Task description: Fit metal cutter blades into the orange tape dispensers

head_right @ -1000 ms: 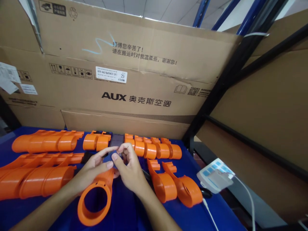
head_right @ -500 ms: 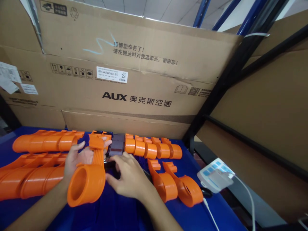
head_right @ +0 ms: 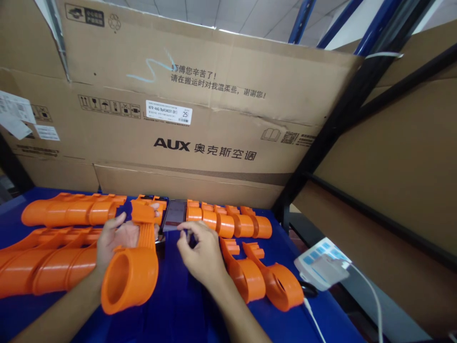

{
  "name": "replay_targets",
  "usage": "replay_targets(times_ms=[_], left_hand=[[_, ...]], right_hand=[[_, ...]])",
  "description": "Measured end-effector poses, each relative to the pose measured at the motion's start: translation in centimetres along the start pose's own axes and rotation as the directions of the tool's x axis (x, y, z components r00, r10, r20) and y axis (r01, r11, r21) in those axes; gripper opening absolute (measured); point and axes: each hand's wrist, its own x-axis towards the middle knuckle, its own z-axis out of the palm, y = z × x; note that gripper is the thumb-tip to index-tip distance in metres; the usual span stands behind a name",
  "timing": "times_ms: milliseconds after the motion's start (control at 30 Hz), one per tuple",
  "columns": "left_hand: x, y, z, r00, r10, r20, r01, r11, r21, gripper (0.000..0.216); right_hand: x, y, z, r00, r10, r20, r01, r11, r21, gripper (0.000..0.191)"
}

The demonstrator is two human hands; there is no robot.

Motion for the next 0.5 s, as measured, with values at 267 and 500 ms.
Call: replay_targets(times_ms=[267, 500], left_hand=[[-0.8, -2.4, 0.2, 0.964, -0.247, 0.100, 0.226, 0.957, 0.183, 0.038], [-0.3, -2.4, -0.2, 0.981, -0.180, 0.065, 0.175, 0.981, 0.079, 0.045]], right_hand=[[0.9, -0.1, -0.3, 0.960, 0.192, -0.204, -0.118, 0.937, 0.328, 0.024], [0.4, -0.8, 0.0, 0.967, 0.253, 0.008, -0.228, 0.857, 0.462, 0.031]])
